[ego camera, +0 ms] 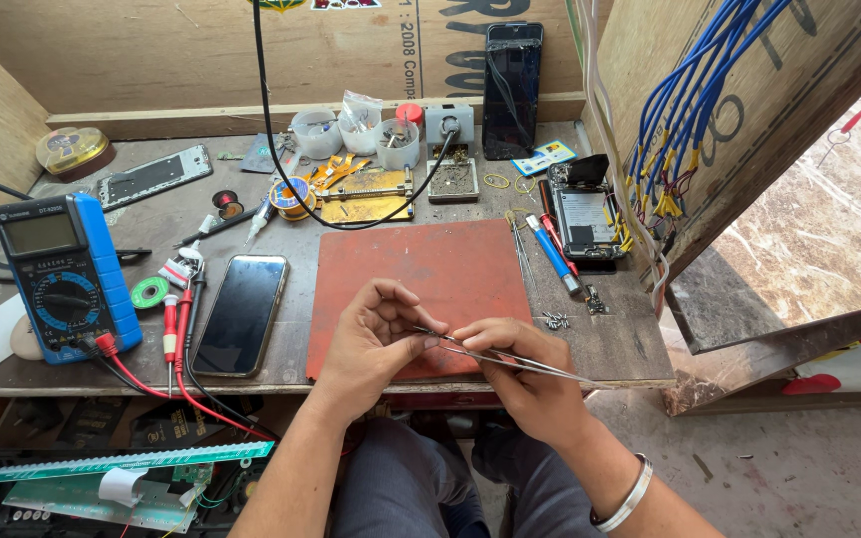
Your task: The person sits at a repair bench and works on a small circuit board, holding it with tweezers and by hand while scraping and cleaning it with a blue-handled tool. They pick up small screws and parts from the mat and handle the board over a red work pad.
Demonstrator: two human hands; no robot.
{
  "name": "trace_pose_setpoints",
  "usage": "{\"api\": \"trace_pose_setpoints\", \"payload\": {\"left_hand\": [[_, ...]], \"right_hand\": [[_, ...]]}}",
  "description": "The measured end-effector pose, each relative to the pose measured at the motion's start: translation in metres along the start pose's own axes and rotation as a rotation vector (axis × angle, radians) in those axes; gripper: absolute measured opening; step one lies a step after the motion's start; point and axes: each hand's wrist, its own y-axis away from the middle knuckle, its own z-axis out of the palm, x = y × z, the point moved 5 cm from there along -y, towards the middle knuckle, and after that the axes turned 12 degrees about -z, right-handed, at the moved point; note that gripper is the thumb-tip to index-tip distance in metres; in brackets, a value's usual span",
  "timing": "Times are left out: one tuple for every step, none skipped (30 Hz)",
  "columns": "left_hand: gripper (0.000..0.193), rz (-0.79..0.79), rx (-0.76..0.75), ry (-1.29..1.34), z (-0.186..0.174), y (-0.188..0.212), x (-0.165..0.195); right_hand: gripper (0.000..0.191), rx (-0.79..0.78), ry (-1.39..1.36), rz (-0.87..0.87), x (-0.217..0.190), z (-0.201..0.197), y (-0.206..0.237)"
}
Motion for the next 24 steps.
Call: {"api": "trace_pose_setpoints", "payload": {"left_hand": [[0.038,0.013,-0.002,-0.009,0.001,0.0,-0.001],[0.037,0.015,0.003,-0.012,0.0,0.0,-0.002],[0.035,0.017,0.009,-0.014,0.0,0.0,-0.003],[0.034,0.02,0.014,-0.016,-0.001,0.0,-0.005],[0.035,0.027,0.021,-0.013,-0.001,0.0,-0.006],[0.035,0.035,0.028,-0.01,-0.002,0.0,-0.007],[0.035,0.044,0.036,-0.007,-0.002,0.0,-0.009],[0.036,0.054,0.026,0.008,-0.002,0.0,-0.01],[0.037,0.064,0.017,0.023,-0.001,-0.001,-0.01],[0.037,0.072,0.008,0.039,-0.002,-0.001,-0.011],[0.038,0.082,0.002,0.046,-0.002,0.0,-0.011],[0.038,0.092,-0.006,0.052,-0.002,0.0,-0.011],[0.039,0.1,-0.014,0.06,-0.002,0.0,-0.01],[0.039,0.114,-0.016,0.073,-0.002,0.0,-0.009],[0.039,0.128,-0.017,0.084,-0.004,0.0,-0.007],[0.039,0.145,-0.018,0.096,-0.004,0.0,-0.004],[0.039,0.135,-0.02,0.088,-0.003,-0.001,-0.003],[0.04,0.125,-0.02,0.08,-0.003,0.0,-0.003],[0.04,0.116,-0.02,0.071,-0.003,0.0,-0.002],[0.039,0.108,-0.014,0.069,-0.003,0.001,-0.001],[0.039,0.1,-0.008,0.066,-0.003,0.002,0.0],[0.038,0.09,-0.004,0.063,-0.003,0.002,0.0],[0.038,0.096,-0.015,0.07,-0.002,0.002,0.001],[0.038,0.101,-0.027,0.077,-0.001,0.002,0.001]], "right_hand": [[0.024,-0.008,0.03,-0.017,-0.002,0.001,-0.001],[0.024,-0.014,0.051,-0.011,-0.003,0.002,-0.001],[0.024,-0.019,0.072,-0.005,-0.004,0.003,-0.001],[0.025,-0.025,0.093,0.0,-0.005,0.004,0.0],[0.024,-0.033,0.097,0.006,-0.005,0.005,0.0],[0.023,-0.041,0.102,0.011,-0.004,0.006,0.001],[0.023,-0.048,0.106,0.016,-0.003,0.007,0.001],[0.021,-0.035,0.114,0.033,0.0,0.007,0.002],[0.02,-0.022,0.122,0.05,0.003,0.006,0.003],[0.019,-0.009,0.129,0.068,0.006,0.006,0.004],[0.017,0.001,0.085,0.129,0.012,0.005,0.006],[0.014,0.012,0.041,0.188,0.018,0.004,0.008],[0.012,0.022,-0.001,0.251,0.023,0.002,0.011],[0.013,-0.001,-0.09,0.278,0.026,0.003,0.013],[0.014,-0.023,-0.18,0.303,0.028,0.004,0.015],[0.015,-0.046,-0.269,0.326,0.029,0.005,0.016],[0.014,-0.032,-0.288,0.321,0.03,0.003,0.016],[0.014,-0.019,-0.307,0.317,0.03,0.002,0.015],[0.013,-0.007,-0.327,0.313,0.03,0.001,0.015],[0.014,0.059,-0.377,0.335,0.031,-0.001,0.014],[0.015,0.127,-0.429,0.357,0.032,-0.001,0.014],[0.016,0.196,-0.478,0.38,0.033,-0.002,0.013],[0.016,0.166,-0.395,0.322,0.029,-0.002,0.011],[0.017,0.137,-0.311,0.264,0.025,-0.002,0.009]]}}
